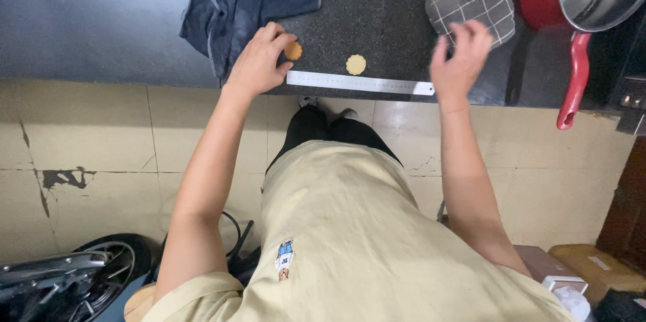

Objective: The person washes and dries their hands, then retrieves a small piece of dough from a container. They flatten the dough on a countertop, spray it with liquid, and continue shaping it by hand. Finally, they measure the flattened dough with a ruler.

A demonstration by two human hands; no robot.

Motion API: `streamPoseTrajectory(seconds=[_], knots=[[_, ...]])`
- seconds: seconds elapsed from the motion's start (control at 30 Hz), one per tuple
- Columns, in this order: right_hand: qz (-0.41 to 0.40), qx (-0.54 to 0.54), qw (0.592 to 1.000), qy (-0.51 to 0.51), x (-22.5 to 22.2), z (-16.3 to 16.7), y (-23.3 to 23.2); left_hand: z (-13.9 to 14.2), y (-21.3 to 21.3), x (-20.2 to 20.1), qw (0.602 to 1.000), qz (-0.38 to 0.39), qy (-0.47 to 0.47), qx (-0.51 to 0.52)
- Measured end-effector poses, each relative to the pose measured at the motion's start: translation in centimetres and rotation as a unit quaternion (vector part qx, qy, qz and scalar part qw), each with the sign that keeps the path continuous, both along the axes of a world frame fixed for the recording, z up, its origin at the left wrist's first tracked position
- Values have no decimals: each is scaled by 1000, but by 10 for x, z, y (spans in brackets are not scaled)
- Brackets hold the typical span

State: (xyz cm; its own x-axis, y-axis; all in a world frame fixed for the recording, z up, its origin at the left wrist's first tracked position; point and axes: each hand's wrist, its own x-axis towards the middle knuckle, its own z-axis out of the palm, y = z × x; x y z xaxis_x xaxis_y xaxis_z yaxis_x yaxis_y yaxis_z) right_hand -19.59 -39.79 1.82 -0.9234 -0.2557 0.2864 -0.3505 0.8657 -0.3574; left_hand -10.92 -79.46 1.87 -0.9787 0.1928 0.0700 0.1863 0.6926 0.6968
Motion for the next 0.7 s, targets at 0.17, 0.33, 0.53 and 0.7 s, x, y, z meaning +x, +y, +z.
streamPoseTrajectory(seconds=[0.17,0.33,0.53,0.7], knots=[[151,-53,976,-147,35,-2,-76,-3,2,3,1000,-7,19,-8],[147,-42,972,-181,39,-1,-101,-1,3,7,1000,-3,20,2],[170,-42,969,-175,40,3,-102,3,-1,11,1000,-11,10,4],[182,-36,968,-167,35,1,-114,5,0,26,999,17,-17,34]])
